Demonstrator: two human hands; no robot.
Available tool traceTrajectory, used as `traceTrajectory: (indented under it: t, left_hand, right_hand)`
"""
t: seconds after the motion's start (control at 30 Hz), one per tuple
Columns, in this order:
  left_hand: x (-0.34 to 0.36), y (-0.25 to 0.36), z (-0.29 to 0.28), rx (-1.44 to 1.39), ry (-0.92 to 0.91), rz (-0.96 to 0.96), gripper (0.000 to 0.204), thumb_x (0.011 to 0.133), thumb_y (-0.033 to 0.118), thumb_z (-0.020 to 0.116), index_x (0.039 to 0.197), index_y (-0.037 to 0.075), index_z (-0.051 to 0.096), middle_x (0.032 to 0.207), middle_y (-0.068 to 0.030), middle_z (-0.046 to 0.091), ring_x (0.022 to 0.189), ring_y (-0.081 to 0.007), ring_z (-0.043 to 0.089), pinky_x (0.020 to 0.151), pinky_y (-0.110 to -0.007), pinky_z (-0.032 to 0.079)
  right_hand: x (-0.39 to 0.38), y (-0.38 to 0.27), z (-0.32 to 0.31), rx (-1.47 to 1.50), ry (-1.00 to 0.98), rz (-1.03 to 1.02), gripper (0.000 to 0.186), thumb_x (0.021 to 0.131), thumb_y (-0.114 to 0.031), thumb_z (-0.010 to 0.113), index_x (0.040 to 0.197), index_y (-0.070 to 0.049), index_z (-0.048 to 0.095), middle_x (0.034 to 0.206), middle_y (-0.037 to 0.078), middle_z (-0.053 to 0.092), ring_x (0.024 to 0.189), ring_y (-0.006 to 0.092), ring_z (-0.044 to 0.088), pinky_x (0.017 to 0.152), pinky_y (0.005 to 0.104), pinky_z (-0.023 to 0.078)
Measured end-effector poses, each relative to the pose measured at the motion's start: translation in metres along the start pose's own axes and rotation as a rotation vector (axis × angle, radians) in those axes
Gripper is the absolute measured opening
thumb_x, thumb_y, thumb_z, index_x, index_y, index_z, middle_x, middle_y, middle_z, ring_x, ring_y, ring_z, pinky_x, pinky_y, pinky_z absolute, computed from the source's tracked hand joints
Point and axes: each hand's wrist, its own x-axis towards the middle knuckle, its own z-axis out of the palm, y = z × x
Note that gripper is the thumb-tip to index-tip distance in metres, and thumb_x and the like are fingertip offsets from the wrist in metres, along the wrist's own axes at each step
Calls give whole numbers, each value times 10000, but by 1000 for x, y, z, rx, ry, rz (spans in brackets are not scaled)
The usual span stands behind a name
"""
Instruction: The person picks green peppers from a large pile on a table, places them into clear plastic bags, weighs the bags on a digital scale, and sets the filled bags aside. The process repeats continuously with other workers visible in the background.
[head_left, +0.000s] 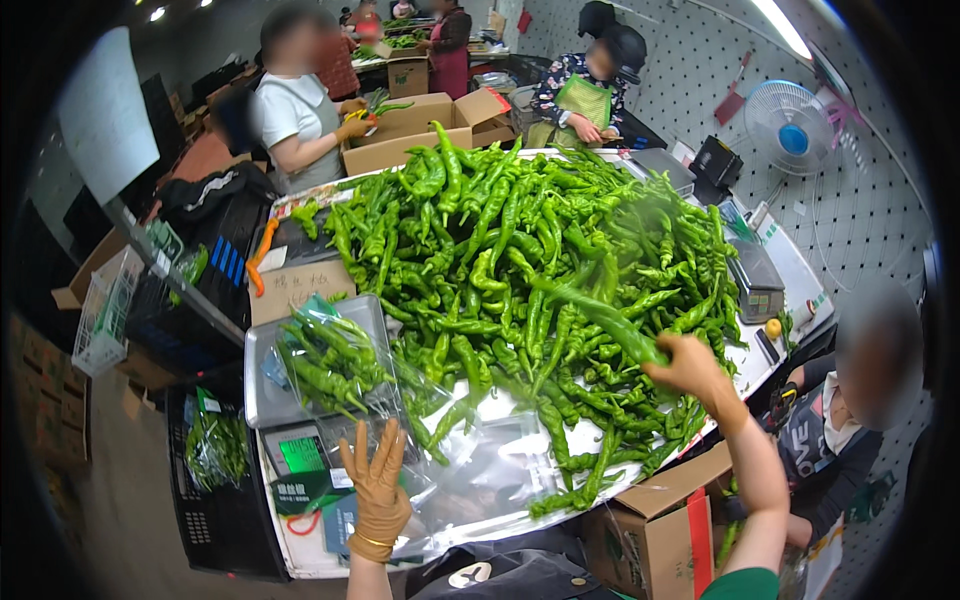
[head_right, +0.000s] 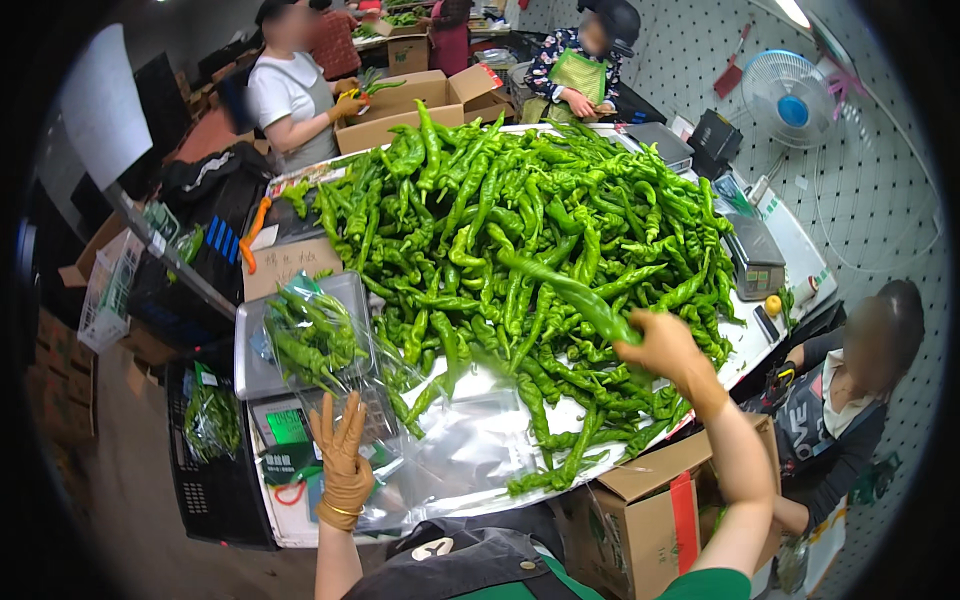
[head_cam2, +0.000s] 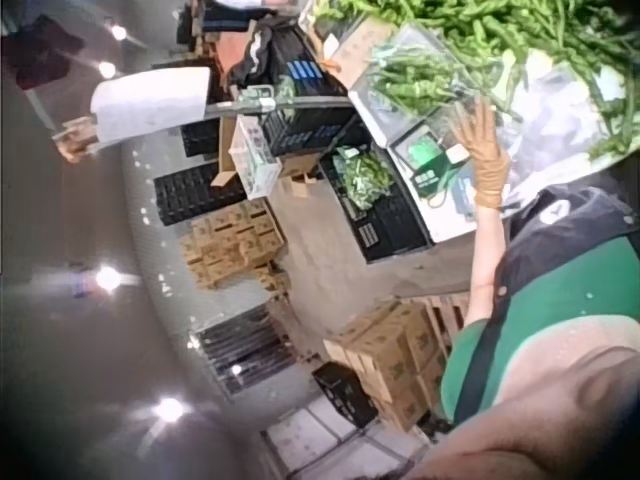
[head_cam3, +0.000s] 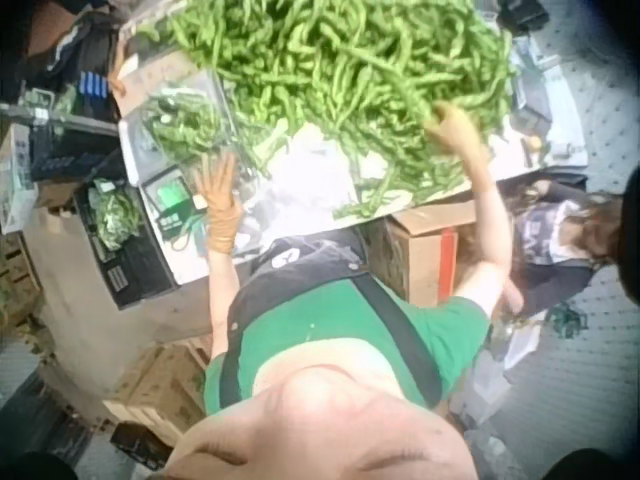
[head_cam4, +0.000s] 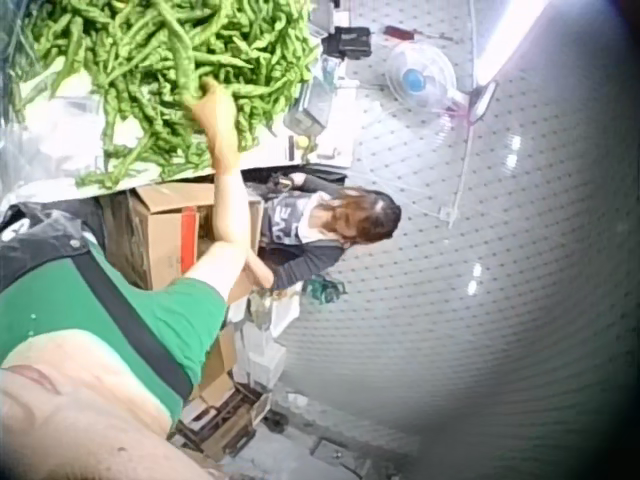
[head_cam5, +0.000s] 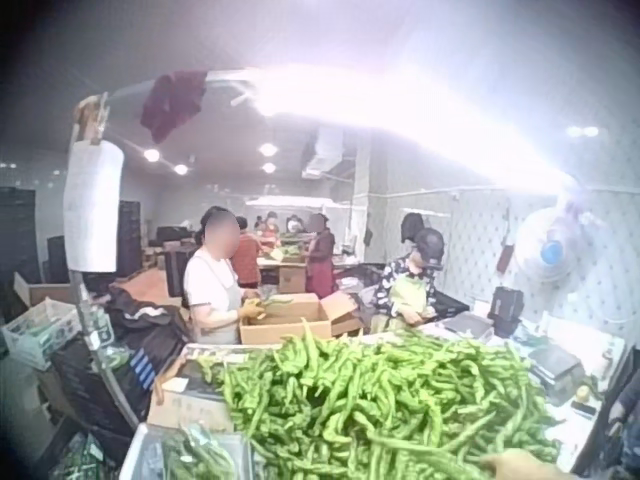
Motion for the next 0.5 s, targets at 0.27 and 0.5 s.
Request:
traceTrajectory:
  t: [0.27,0.5]
  left_hand:
    - [3,-3,1,-44,14,16,891,625,-133,447,1478,124,401,1546,-69,368,1462,-389,209,1174,-579,60]
    - [3,-3,-2,-60,46,6,894,642,-125,461,1492,144,385,1564,-61,338,1463,-369,213,1174,-574,55]
  right_hand:
    - [-122,9,63,1240,-342,294,303,829,-205,765,1037,5,696,799,0,676,625,60,586,566,229,468]
    - [-156,-24,104,1283,-679,165,371,765,-66,813,1096,21,669,900,37,691,777,107,638,704,265,522]
